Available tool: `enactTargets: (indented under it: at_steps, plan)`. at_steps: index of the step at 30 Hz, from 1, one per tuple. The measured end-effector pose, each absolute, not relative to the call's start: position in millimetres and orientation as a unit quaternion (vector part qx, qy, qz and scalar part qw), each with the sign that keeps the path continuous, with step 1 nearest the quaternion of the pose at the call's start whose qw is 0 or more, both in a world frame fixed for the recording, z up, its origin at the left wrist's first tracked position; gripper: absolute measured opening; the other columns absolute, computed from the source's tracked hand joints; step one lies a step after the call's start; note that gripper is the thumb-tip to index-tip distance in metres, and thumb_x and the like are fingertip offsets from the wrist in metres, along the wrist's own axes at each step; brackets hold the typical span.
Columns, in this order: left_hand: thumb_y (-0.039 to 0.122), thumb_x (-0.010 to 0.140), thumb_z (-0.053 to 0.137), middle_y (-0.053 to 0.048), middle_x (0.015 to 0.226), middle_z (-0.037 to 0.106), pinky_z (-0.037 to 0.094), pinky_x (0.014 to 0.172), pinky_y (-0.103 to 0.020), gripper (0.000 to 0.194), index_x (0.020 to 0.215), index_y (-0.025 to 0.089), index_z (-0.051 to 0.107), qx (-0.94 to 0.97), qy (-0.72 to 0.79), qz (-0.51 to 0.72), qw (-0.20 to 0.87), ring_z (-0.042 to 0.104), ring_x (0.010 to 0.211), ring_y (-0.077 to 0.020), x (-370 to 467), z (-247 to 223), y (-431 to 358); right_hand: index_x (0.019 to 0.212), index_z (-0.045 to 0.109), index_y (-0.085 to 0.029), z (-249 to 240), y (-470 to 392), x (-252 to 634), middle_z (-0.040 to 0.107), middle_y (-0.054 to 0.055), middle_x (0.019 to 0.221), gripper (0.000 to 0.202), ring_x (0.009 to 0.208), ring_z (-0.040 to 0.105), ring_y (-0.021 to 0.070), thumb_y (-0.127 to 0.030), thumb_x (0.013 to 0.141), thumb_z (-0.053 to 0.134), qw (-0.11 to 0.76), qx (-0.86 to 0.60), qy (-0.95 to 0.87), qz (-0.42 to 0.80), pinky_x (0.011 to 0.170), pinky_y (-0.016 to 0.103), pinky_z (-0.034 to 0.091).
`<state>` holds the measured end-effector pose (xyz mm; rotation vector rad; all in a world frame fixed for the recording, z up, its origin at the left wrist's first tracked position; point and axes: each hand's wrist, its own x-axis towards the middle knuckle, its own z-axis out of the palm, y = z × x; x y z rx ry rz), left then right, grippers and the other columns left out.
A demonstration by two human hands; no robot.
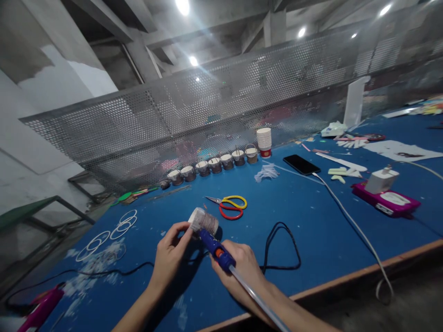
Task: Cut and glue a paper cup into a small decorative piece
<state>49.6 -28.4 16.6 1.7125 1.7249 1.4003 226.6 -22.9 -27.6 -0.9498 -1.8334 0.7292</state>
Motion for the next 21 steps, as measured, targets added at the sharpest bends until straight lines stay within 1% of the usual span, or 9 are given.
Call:
enactTargets:
  at_steps: [14,21]
  plan:
    - [0.036,0.082,0.057,-0.002,0.079,0.065,0.048,0.065,-0.023,0.020,0.083,0.018,0.065,0.605,0.603,0.488,0.179,0.060,0.071,-0.0155,48.9,14.8,-27.4,0.064,0.045,-0.021,-29.4,-21.0,224.7,0.053,-0.001,0.056,0.022,0.047,0.046,0.0119,-0.030,0.083,0.052,0.465,-0.379,-0.740,0.303,0.050,0.023,0.033]
    - [0.038,0.082,0.056,-0.002,0.078,0.064,0.047,0.065,-0.024,0.022,0.083,0.018,0.063,0.594,0.608,0.492,0.189,0.060,0.070,-0.0161,48.5,15.7,-28.8,0.063,0.045,-0.021,-26.6,-20.6,225.5,0.052,-0.002,0.053,0.022,0.045,0.045,0.0116,-0.029,0.083,0.051,0.467,-0.385,-0.739,0.298,0.048,0.022,0.033]
